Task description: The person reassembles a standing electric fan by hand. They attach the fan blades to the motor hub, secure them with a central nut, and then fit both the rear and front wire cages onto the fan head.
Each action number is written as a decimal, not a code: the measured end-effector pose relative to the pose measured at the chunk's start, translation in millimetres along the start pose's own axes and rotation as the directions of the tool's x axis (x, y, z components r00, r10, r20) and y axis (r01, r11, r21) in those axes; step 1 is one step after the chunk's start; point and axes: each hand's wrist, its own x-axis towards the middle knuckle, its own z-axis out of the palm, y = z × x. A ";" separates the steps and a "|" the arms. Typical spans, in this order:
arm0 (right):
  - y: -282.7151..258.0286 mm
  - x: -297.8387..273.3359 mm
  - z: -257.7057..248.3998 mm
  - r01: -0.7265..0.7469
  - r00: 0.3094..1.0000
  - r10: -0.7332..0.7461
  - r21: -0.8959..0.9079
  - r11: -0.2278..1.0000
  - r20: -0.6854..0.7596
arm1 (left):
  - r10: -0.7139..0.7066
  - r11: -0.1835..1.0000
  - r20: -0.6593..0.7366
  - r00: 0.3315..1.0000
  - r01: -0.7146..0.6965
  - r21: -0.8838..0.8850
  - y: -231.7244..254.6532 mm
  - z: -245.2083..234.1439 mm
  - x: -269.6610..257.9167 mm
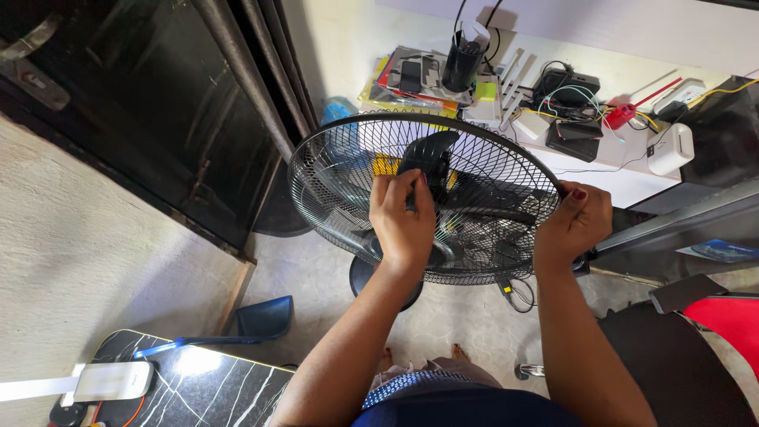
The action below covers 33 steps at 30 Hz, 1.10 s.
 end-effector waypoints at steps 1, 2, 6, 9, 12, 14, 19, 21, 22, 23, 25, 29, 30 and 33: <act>-0.3 0.1 -0.4 0.000 1.000 0.000 0.001 1.000 0.001 | -0.005 1.000 0.008 1.000 0.005 0.003 -1.1 0.3 0.6; -0.9 -0.6 -1.6 -0.004 1.000 0.004 0.007 1.000 0.004 | -0.012 1.000 0.018 1.000 0.012 0.005 -1.9 0.0 0.8; -3.0 0.1 -2.0 -0.014 1.000 0.014 0.026 1.000 0.003 | 0.067 0.981 0.055 0.996 -0.076 0.179 -2.5 -5.4 10.4; -3.4 2.6 -1.3 -0.034 0.999 0.034 0.021 0.999 0.007 | 0.153 0.909 0.177 0.972 -0.209 0.360 1.6 -16.6 27.5; -1.7 1.1 -2.1 -0.046 0.999 0.046 -0.002 0.999 0.011 | 0.209 0.852 0.402 0.891 -0.368 0.372 0.7 -26.8 57.6; -0.9 0.7 -1.8 -0.041 0.999 0.041 -0.002 0.999 0.014 | 0.230 0.821 0.530 0.816 -0.455 0.344 -0.8 -30.1 78.9; -2.7 1.4 -0.5 0.018 1.000 -0.018 -0.014 1.000 0.008 | 0.093 0.830 0.708 0.700 -0.447 0.333 1.1 -25.4 101.5; -4.3 1.0 -1.0 -0.006 1.000 0.006 -0.009 1.000 0.009 | 0.128 0.821 0.697 0.706 -0.469 0.324 1.4 -22.1 100.1; -5.1 1.3 -0.9 -0.017 1.000 0.018 -0.005 1.000 0.007 | 0.147 0.815 0.691 0.708 -0.482 0.320 1.6 -20.8 99.7; -5.7 2.4 -1.4 -0.011 1.000 0.011 0.002 1.000 0.003 | 0.137 0.822 0.685 0.716 -0.468 0.325 1.8 -19.6 99.0; -6.9 4.1 -1.9 0.002 1.000 -0.002 0.012 1.000 -0.003 | 0.113 0.834 0.674 0.730 -0.439 0.334 0.9 -18.3 97.6; -7.4 6.3 -2.3 -0.025 1.000 0.025 0.061 0.998 0.006 | 0.104 0.855 0.672 0.733 -0.411 0.315 -1.7 -17.6 95.9; -6.9 6.0 -2.1 -0.028 1.000 0.027 0.062 0.998 0.013 | 0.103 0.859 0.672 0.733 -0.406 0.311 -2.7 -17.7 96.4; 1.5 4.5 -3.2 -0.039 0.997 0.031 0.128 0.991 0.069 | 0.122 0.869 0.657 0.744 -0.400 0.293 -5.6 -17.7 96.3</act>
